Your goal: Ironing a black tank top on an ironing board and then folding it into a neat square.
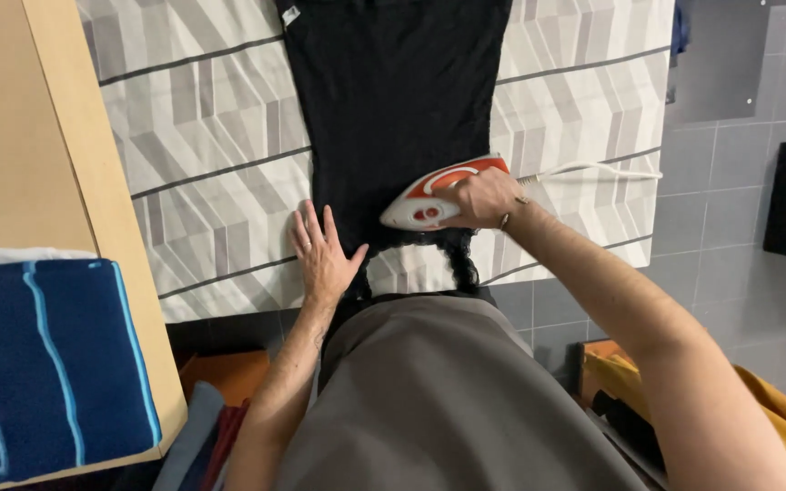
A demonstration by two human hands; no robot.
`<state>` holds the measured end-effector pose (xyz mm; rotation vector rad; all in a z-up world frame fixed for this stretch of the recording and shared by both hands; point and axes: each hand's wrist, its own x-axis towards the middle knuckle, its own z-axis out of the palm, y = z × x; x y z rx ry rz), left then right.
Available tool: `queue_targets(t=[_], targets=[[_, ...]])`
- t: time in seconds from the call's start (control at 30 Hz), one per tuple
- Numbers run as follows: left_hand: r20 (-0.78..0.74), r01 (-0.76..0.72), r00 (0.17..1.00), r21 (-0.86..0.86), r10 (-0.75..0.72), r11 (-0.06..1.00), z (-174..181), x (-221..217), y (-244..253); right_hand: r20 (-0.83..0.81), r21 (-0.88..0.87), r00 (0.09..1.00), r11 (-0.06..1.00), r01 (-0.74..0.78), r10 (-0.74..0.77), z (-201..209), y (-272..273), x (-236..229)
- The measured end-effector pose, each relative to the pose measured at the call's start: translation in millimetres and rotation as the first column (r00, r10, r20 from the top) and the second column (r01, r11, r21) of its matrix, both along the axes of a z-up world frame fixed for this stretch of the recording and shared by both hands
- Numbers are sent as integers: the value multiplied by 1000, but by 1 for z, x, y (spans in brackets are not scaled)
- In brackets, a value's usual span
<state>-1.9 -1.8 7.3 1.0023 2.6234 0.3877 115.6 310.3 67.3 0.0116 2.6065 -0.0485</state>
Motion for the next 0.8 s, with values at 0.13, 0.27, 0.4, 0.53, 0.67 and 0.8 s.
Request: queue_targets(t=[0.13, 0.27, 0.4, 0.53, 0.67, 0.8], targets=[[32, -47, 998, -3, 47, 999, 1, 1, -2, -26, -61, 974, 973, 222, -224, 18, -15, -10], [78, -52, 996, 14, 51, 999, 0, 0, -3, -38, -6, 999, 1000, -12, 12, 17, -15, -8], [52, -69, 996, 1, 69, 998, -3, 3, -3, 4, -67, 993, 990, 120, -120, 26, -25, -17], [62, -85, 994, 4, 85, 996, -3, 1, -3, 22, -49, 994, 993, 106, -105, 24, -24, -16], [102, -90, 991, 45, 85, 995, 1, -4, -3, 88, 26, 989, 992, -121, 118, -2, -8, -5], [87, -106, 991, 41, 102, 994, 4, -1, -7, 196, -18, 970, 989, 148, -142, 84, 13, -25]])
